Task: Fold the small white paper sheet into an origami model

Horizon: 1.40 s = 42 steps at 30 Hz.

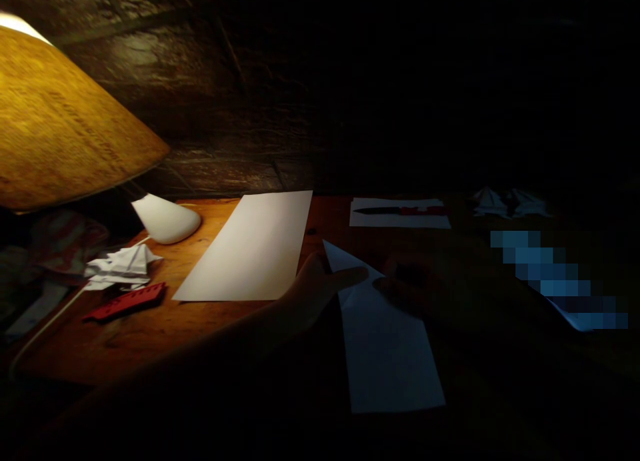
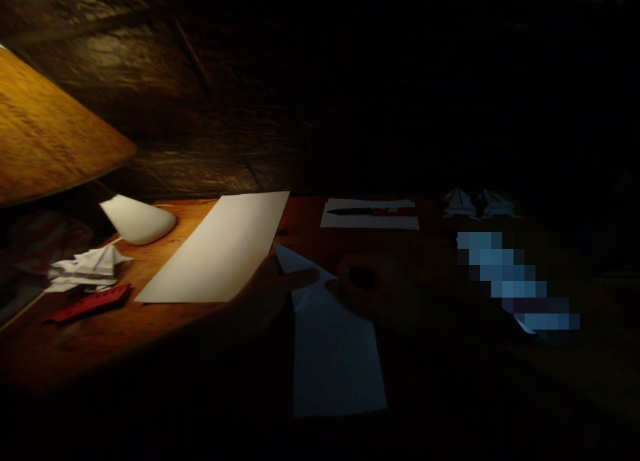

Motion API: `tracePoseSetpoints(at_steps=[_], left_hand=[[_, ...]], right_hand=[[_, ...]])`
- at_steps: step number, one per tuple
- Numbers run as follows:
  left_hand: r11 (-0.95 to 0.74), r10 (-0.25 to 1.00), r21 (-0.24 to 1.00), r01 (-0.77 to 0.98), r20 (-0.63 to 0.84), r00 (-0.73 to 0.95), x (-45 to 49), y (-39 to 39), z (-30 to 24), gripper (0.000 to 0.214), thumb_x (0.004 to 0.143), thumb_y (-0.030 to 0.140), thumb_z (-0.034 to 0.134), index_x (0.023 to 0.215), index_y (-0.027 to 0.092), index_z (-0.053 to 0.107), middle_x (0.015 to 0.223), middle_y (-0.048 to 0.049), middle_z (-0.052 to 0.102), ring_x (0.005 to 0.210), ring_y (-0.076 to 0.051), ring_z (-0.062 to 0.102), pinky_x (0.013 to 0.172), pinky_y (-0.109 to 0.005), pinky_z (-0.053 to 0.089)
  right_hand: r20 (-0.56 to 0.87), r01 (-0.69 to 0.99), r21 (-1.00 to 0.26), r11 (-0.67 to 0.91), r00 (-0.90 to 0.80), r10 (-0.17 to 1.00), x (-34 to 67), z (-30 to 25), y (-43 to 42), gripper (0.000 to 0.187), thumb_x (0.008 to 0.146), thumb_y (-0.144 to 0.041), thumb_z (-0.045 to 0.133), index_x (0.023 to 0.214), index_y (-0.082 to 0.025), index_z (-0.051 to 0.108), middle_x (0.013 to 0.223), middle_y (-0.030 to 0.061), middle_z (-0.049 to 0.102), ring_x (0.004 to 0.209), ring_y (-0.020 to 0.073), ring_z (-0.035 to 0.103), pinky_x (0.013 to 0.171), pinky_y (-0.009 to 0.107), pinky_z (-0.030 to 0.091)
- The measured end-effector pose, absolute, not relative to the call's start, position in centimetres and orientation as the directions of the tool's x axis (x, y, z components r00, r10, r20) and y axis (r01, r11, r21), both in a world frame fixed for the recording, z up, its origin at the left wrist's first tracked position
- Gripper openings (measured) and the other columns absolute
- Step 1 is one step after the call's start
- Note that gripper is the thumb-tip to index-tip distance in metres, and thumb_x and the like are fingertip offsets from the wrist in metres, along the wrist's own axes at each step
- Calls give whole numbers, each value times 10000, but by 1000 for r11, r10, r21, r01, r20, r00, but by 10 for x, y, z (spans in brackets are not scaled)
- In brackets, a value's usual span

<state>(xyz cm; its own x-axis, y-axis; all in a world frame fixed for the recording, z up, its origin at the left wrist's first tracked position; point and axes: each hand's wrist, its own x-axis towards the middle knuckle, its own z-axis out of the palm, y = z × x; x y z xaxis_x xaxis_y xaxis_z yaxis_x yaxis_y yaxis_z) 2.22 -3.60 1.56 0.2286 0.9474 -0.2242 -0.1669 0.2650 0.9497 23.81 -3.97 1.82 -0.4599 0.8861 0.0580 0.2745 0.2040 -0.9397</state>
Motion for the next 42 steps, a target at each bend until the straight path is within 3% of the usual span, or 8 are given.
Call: tracePoseSetpoints(at_steps=[5, 10, 16, 21, 26, 31, 37, 42], left_hand=[[217, 936, 972, -92, -180, 303, 25, -42, 20, 223, 655, 244, 883, 711, 136, 696, 655, 2, 664, 577, -106, 575, 573, -239, 447], [223, 958, 960, -171, -183, 222, 26, -42, 18, 260, 673, 311, 883, 699, 136, 692, 632, 3, 641, 559, -98, 560, 518, -210, 404], [158, 987, 924, -348, -135, 89, 20, -27, 24, 314, 648, 351, 898, 619, 136, 670, 626, 4, 632, 592, -110, 610, 574, -228, 502], [105, 993, 917, -385, -115, -5, 14, -19, 31, 293, 637, 322, 894, 665, 133, 671, 675, -1, 657, 617, -140, 642, 578, -263, 538], [26, 997, 932, -360, -51, -59, 10, -15, 29, 243, 661, 301, 857, 677, 134, 682, 698, -8, 672, 671, -155, 659, 655, -294, 566], [19, 997, 937, -348, -44, -63, 7, -11, 24, 247, 672, 311, 848, 661, 142, 668, 699, -7, 670, 680, -156, 653, 690, -317, 578], [11, 999, 942, -335, -23, -31, 5, -7, 20, 200, 708, 291, 802, 818, 149, 715, 807, -30, 706, 739, -177, 678, 693, -323, 579], [-99, 976, 939, -329, 157, 153, 6, -8, 18, 377, 663, 194, 713, 1039, 206, 711, 1089, -47, 727, 960, -211, 686, 804, -320, 571]], right_hand=[[91, 242, -943, 228, -471, 877, 233, 15, -42, 229, 942, -388, 665, 820, -194, 666, 735, -6, 630, 652, 127, 553, 568, 256, 398], [93, 271, -934, 232, -443, 892, 231, 16, -41, 301, 922, -427, 679, 738, -194, 629, 691, -15, 597, 616, 115, 527, 545, 247, 385], [90, 336, -916, 221, -362, 928, 241, 28, -33, 238, 884, -404, 663, 761, -204, 705, 744, 34, 708, 639, 152, 609, 558, 267, 438], [59, 450, -872, 192, -293, 954, 252, 39, -25, 206, 877, -382, 648, 794, -223, 749, 826, 37, 762, 714, 181, 678, 608, 277, 478], [53, 577, -797, 180, -230, 972, 255, 48, -22, 240, 899, -389, 604, 803, -223, 748, 751, 18, 739, 617, 154, 627, 569, 270, 431], [48, 589, -791, 166, -210, 976, 257, 44, -20, 252, 912, -396, 578, 818, -222, 735, 766, 24, 736, 631, 163, 629, 572, 276, 426], [23, 592, -797, 121, -171, 985, 259, 35, -16, 260, 910, -419, 575, 822, -214, 710, 694, 20, 680, 569, 152, 571, 525, 276, 376], [-7, 561, -823, 88, -166, 986, 262, 32, -14, 310, 937, -482, 545, 866, -213, 682, 627, -1, 623, 501, 135, 507, 497, 274, 350]])
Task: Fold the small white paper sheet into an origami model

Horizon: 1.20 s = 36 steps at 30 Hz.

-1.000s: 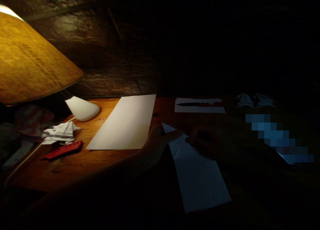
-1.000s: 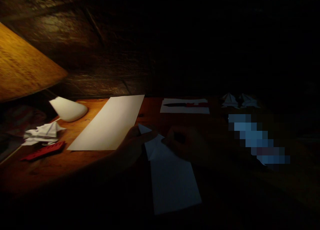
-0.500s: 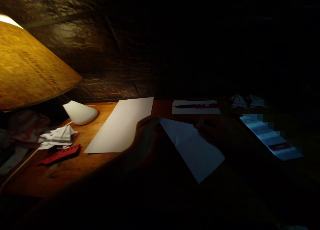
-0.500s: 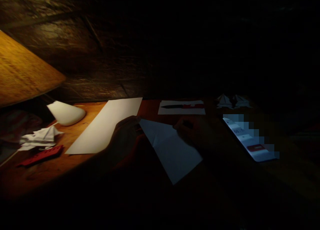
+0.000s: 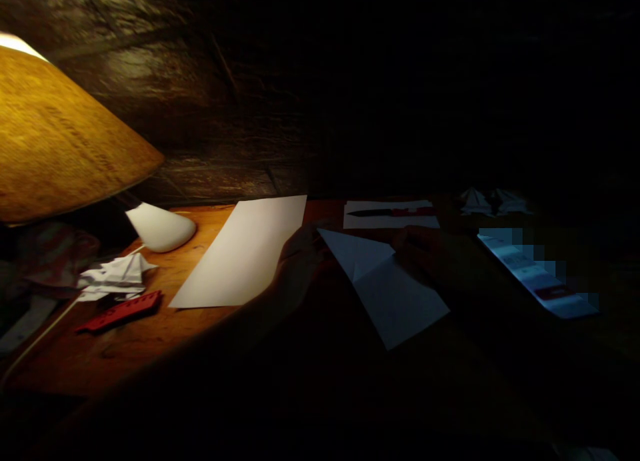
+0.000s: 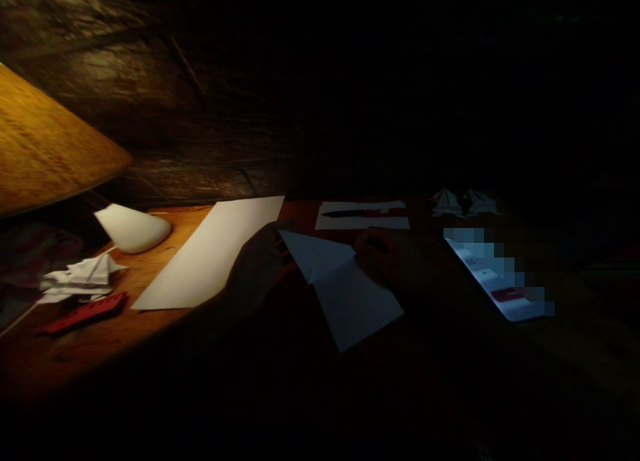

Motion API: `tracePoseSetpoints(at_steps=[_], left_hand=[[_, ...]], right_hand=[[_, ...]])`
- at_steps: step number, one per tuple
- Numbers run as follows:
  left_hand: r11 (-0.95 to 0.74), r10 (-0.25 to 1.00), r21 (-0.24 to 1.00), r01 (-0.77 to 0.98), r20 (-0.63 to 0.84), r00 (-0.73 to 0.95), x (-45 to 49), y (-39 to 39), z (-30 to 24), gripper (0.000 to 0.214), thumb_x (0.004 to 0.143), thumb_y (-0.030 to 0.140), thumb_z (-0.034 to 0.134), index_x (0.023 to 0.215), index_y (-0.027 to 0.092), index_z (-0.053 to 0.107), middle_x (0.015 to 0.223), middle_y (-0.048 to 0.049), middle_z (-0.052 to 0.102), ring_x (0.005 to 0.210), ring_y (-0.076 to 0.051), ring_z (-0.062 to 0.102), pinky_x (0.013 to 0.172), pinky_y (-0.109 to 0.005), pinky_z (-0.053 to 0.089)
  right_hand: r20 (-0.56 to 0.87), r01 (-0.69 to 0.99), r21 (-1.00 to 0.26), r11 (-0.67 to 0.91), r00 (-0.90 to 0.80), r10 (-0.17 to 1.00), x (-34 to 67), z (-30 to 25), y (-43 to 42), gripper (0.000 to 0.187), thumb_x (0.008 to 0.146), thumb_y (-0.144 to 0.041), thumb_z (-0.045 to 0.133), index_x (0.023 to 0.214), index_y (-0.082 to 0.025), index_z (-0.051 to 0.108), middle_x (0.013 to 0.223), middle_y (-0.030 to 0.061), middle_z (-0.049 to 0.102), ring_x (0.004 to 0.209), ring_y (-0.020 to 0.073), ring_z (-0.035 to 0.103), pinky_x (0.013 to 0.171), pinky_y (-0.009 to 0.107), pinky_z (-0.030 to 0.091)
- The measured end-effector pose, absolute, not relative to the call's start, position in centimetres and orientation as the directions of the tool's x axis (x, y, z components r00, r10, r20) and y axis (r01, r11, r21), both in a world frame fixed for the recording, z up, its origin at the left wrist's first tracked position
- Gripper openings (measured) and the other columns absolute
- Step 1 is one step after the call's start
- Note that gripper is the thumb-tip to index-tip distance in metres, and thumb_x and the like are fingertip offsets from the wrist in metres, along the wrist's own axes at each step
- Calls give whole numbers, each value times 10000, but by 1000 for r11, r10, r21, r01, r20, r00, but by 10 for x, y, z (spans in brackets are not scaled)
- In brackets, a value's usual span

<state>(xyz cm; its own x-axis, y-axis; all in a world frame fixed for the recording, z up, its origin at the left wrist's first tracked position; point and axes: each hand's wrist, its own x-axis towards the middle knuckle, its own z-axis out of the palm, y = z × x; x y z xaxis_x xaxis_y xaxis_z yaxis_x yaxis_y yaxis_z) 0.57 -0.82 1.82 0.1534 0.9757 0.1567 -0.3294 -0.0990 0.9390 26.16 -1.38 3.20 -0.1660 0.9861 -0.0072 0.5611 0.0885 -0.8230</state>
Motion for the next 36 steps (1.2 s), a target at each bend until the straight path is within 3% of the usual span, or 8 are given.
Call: tracePoseSetpoints(at_steps=[6, 10, 14, 19, 22, 26, 30, 36], left_hand=[[-173, 984, 985, -28, 174, 43, 8, -11, 19, 256, 767, 220, 773, 1017, 205, 725, 962, -30, 735, 893, -179, 673, 777, -274, 542], [-144, 990, 990, -2, 144, -7, 4, -7, 15, 167, 752, 264, 790, 876, 171, 727, 840, -20, 703, 789, -148, 646, 691, -238, 522], [-127, 992, 992, -15, 127, -14, 1, -3, 11, 198, 771, 308, 776, 757, 164, 640, 713, 7, 630, 687, -116, 594, 623, -216, 482], [-105, 994, 994, 11, 105, -4, 4, -8, 14, 234, 753, 293, 819, 753, 167, 621, 667, 22, 604, 638, -109, 568, 574, -205, 439], [-100, 994, 995, 28, 99, 36, 6, -13, 15, 251, 733, 282, 843, 775, 172, 621, 677, 23, 624, 623, -111, 566, 562, -211, 423], [-132, 990, 983, 125, 126, 58, 7, -15, 15, 271, 703, 263, 850, 762, 183, 598, 654, 35, 608, 591, -110, 546, 533, -213, 383], [-177, 981, 967, 183, 158, 117, 7, -17, 14, 246, 692, 223, 816, 781, 188, 589, 650, 30, 623, 595, -125, 566, 528, -217, 389], [-105, 961, 984, 140, 64, 270, 9, -18, 18, 279, 678, 229, 825, 851, 181, 611, 761, -5, 698, 651, -152, 625, 570, -242, 454]], right_hand=[[77, 523, -833, 180, -212, 974, 260, 37, -13, 260, 939, -419, 571, 956, -211, 727, 921, 68, 758, 740, 196, 655, 640, 297, 480], [11, 427, -891, 153, -317, 948, 259, 41, -18, 293, 956, -443, 562, 1022, -204, 719, 934, 74, 752, 777, 203, 672, 662, 301, 497], [18, 263, -955, 140, -418, 908, 259, 35, -20, 393, 842, -482, 729, 1111, -198, 692, 980, 72, 742, 807, 203, 682, 644, 283, 498], [-8, 432, -894, 120, -283, 959, 257, 33, -18, 318, 896, -505, 650, 845, -197, 712, 692, 4, 648, 571, 128, 542, 515, 255, 370], [14, 465, -877, 120, -226, 974, 255, 33, -17, 337, 892, -493, 630, 729, -200, 661, 631, -10, 602, 543, 125, 509, 497, 258, 342], [-3, 449, -890, 77, -175, 985, 252, 29, -19, 271, 872, -449, 641, 741, -212, 648, 629, -11, 599, 551, 136, 531, 495, 261, 360], [77, 412, -898, 157, -205, 976, 252, 21, -19, 157, 861, -381, 662, 820, -230, 677, 747, 9, 680, 672, 168, 623, 585, 283, 440], [71, 452, -873, 186, -259, 963, 254, 25, -19, 125, 830, -349, 705, 872, -231, 709, 813, 27, 721, 728, 188, 654, 634, 297, 476]])
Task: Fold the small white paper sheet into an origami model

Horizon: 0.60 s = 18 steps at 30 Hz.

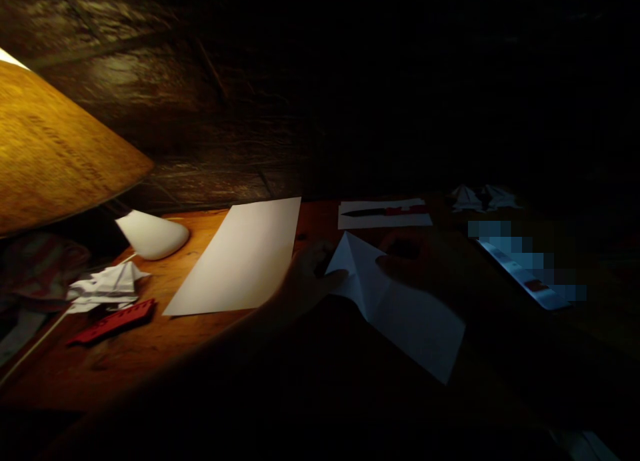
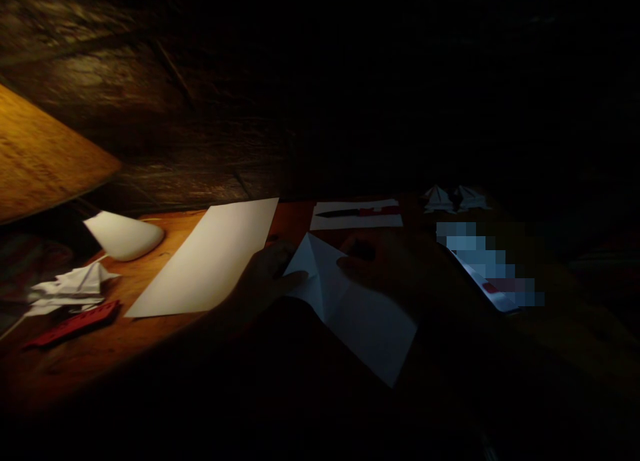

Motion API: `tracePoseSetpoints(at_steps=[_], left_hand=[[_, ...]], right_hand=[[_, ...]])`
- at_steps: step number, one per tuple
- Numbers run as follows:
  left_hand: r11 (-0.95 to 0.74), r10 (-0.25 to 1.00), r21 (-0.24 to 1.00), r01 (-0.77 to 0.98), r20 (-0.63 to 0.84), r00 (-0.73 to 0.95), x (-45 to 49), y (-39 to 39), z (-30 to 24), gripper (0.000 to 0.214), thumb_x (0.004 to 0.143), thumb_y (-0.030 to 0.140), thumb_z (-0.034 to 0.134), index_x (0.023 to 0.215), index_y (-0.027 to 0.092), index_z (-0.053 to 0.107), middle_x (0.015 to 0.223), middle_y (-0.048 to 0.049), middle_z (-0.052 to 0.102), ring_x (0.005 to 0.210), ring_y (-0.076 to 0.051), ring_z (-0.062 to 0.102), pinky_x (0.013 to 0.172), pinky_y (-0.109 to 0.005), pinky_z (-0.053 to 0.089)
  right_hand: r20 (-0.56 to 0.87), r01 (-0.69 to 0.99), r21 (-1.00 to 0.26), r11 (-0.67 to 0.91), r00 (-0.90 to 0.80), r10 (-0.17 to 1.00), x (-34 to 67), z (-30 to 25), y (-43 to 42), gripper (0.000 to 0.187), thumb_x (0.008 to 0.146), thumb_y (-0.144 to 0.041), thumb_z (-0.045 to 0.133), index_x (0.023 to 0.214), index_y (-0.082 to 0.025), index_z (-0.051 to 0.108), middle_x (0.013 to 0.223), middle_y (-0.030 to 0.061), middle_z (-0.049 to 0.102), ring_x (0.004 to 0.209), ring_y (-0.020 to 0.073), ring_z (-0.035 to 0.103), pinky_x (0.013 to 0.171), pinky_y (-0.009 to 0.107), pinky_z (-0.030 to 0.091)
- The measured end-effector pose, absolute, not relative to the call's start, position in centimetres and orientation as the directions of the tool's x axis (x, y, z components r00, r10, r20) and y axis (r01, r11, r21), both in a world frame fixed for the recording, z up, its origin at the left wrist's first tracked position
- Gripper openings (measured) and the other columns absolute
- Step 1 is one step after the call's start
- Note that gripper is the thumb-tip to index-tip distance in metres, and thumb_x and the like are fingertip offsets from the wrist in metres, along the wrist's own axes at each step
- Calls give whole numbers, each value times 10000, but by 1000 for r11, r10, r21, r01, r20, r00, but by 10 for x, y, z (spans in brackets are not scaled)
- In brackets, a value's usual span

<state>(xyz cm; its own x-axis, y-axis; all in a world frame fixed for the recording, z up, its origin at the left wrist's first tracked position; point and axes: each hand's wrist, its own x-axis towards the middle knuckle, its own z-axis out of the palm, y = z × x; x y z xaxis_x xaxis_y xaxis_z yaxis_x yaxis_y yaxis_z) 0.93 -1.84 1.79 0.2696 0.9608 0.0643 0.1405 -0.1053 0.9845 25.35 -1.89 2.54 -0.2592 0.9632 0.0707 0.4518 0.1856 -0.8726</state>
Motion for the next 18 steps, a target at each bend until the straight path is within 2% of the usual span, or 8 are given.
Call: tracePoseSetpoints(at_steps=[3, 5, 8, 11, 14, 18], left_hand=[[-3, 934, 998, 62, -19, 356, 3, -13, 22, 342, 653, 248, 859, 934, 182, 676, 819, -26, 722, 721, -179, 665, 610, -256, 482], [152, 871, 988, 38, -152, 467, -3, -9, 25, 348, 694, 285, 849, 998, 179, 716, 881, -61, 738, 798, -211, 699, 660, -275, 513], [322, 802, 947, -16, -264, 537, -9, -8, 29, 299, 710, 306, 826, 966, 174, 749, 896, -89, 747, 789, -221, 715, 673, -288, 535], [303, 790, 953, 6, -255, 558, -8, -12, 30, 220, 689, 249, 846, 880, 178, 763, 847, -87, 750, 748, -215, 710, 630, -281, 521], [256, 801, 966, 28, -228, 553, -4, -15, 29, 185, 665, 198, 871, 809, 171, 758, 783, -84, 746, 732, -228, 713, 616, -292, 522], [288, 880, 955, -62, -239, 410, -4, -7, 25, 231, 638, 151, 870, 837, 165, 753, 757, -72, 746, 658, -224, 708, 594, -305, 537]], right_hand=[[55, 428, -877, 219, -364, 930, 255, 27, -17, 143, 819, -356, 733, 824, -215, 716, 796, 18, 706, 712, 170, 631, 635, 283, 473], [31, 364, -910, 200, -421, 906, 256, 28, -16, 178, 803, -379, 757, 797, -207, 712, 763, 4, 681, 699, 158, 618, 631, 275, 477], [-7, 375, -909, 182, -450, 893, 256, 36, -18, 176, 786, -377, 778, 789, -210, 726, 759, -2, 686, 711, 156, 631, 651, 275, 497], [-35, 449, -870, 201, -464, 885, 254, 50, -23, 139, 766, -353, 799, 805, -228, 751, 780, 8, 721, 722, 165, 653, 657, 280, 505], [-46, 429, -884, 184, -473, 880, 254, 55, -26, 167, 779, -381, 778, 873, -244, 769, 853, 26, 762, 783, 195, 690, 692, 300, 525], [-37, 330, -940, 79, -332, 943, 261, 44, -18, 407, 938, -564, 551, 1027, -237, 776, 965, 73, 783, 883, 251, 720, 742, 356, 545]])
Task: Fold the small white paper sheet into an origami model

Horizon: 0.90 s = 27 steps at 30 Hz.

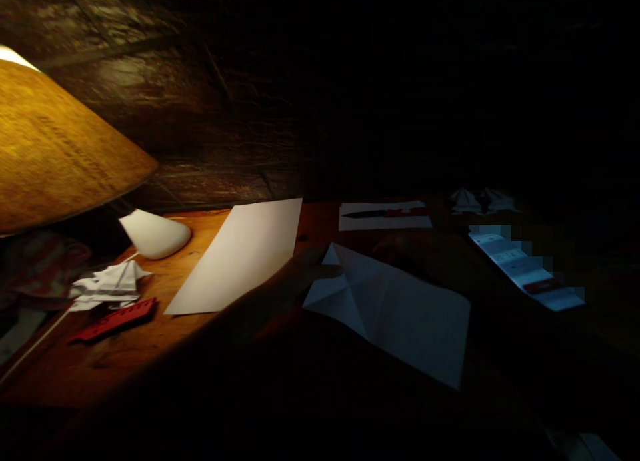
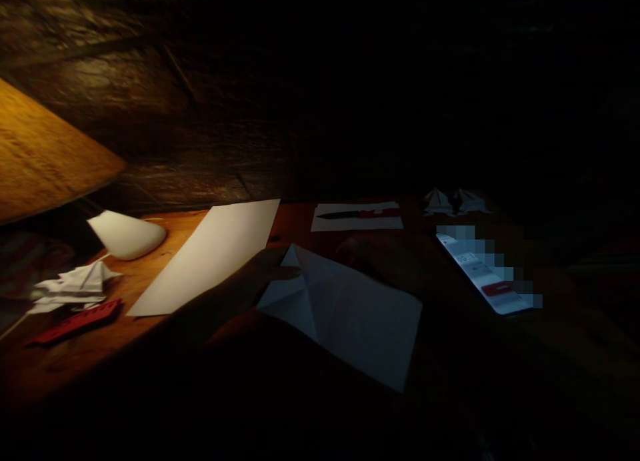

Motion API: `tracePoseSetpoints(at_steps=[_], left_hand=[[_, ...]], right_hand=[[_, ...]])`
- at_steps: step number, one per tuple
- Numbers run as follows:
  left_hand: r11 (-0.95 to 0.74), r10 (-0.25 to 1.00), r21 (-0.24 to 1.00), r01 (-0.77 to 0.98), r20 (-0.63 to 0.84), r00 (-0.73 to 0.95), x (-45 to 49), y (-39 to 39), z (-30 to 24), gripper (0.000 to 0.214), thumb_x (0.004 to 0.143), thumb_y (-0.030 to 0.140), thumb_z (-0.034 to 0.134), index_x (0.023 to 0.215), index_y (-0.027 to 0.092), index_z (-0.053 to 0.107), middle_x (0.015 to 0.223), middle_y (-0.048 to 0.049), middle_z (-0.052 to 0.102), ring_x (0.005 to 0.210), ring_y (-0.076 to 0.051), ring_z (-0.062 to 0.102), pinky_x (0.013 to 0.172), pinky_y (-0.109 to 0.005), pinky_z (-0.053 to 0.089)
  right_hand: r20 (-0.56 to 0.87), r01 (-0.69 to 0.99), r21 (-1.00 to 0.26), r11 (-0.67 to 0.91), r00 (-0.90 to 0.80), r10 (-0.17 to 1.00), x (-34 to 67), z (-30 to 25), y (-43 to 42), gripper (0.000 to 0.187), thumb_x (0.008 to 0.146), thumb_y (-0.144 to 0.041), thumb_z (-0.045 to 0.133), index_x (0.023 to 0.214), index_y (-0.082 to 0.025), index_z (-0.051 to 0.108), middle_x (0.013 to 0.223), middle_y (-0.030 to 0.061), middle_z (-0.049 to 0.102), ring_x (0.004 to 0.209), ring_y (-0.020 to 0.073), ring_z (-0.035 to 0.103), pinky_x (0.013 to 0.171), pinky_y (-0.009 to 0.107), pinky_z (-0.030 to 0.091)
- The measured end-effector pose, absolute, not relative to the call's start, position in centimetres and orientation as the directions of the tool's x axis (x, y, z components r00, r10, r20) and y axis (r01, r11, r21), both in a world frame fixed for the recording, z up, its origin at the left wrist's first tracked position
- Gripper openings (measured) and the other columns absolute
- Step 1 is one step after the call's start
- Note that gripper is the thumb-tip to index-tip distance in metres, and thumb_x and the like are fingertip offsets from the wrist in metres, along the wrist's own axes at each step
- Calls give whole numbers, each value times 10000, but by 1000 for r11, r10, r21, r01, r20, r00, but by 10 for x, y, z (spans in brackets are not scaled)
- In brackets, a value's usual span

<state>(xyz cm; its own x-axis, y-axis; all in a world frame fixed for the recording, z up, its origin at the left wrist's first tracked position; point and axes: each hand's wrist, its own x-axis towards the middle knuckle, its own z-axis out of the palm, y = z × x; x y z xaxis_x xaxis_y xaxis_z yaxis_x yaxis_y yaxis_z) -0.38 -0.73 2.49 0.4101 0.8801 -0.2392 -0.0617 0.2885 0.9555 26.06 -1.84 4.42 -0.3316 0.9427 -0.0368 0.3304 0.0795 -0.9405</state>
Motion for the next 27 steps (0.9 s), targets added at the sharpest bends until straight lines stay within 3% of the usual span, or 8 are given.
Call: tracePoseSetpoints(at_steps=[7, 12, 14, 17, 19, 22, 24, 27], left_hand=[[240, 961, 942, -233, -197, 192, -13, 14, 12, 198, 668, 184, 800, 838, 138, 710, 751, -75, 737, 643, -213, 701, 639, -325, 575], [213, 970, 931, -295, -164, 181, -7, 8, 12, 301, 621, 140, 819, 902, 128, 711, 866, -83, 745, 792, -230, 729, 736, -324, 590], [223, 961, 931, -290, -161, 223, -2, 0, 13, 346, 598, 120, 837, 921, 136, 712, 885, -92, 747, 828, -256, 733, 731, -341, 593], [254, 941, 930, -265, -174, 291, 5, -12, 14, 425, 552, 91, 864, 945, 157, 718, 877, -92, 751, 880, -299, 736, 722, -368, 602], [298, 903, 926, -232, -194, 385, 7, -18, 14, 463, 564, 118, 886, 995, 173, 723, 881, -87, 749, 930, -313, 737, 732, -369, 602], [346, 860, 897, -276, -185, 476, 7, -21, 15, 405, 655, 340, 904, 980, 181, 722, 886, -101, 744, 948, -322, 735, 744, -385, 596], [361, 872, 873, -327, -192, 450, 7, -18, 16, 414, 726, 493, 849, 971, 185, 720, 889, -99, 744, 904, -306, 736, 743, -400, 594], [344, 905, 867, -362, -202, 375, 6, -13, 17, 376, 783, 520, 788, 972, 203, 716, 924, -70, 751, 871, -268, 732, 769, -405, 596]], right_hand=[[-110, -18, -994, -110, -24, 994, 280, 36, 3, 739, 952, -771, 296, 1122, -192, 723, 845, 152, 760, 836, 314, 729, 661, 411, 530], [-125, -167, -974, -154, -175, 977, 274, 32, 3, 662, 920, -777, 399, 1135, -220, 686, 988, 137, 772, 786, 280, 726, 584, 364, 505], [-122, -167, -972, -164, -239, 963, 269, 27, 0, 526, 883, -695, 575, 1138, -247, 677, 1084, 107, 768, 818, 262, 729, 628, 357, 540], [-103, -74, -989, -124, -246, 964, 267, 20, -1, 364, 829, -462, 767, 1116, -249, 698, 1161, 79, 755, 985, 250, 724, 865, 376, 566], [-55, -23, -998, -60, -180, 982, 268, 15, 1, 330, 810, -392, 793, 1091, -237, 715, 1160, 75, 754, 1045, 253, 710, 953, 394, 544], [6, -4, -1000, 6, -80, 997, 272, 8, 7, 300, 787, -364, 791, 1052, -236, 732, 1154, 65, 754, 1062, 261, 706, 964, 424, 544], [20, -22, -1000, 18, -73, 997, 274, 5, 10, 312, 773, -357, 792, 1058, -241, 738, 1174, 63, 750, 1079, 267, 701, 971, 440, 542], [-14, -46, -999, -20, -131, 991, 275, 7, 8, 350, 768, -358, 804, 1090, -233, 743, 1173, 75, 756, 1063, 275, 709, 969, 441, 545]])
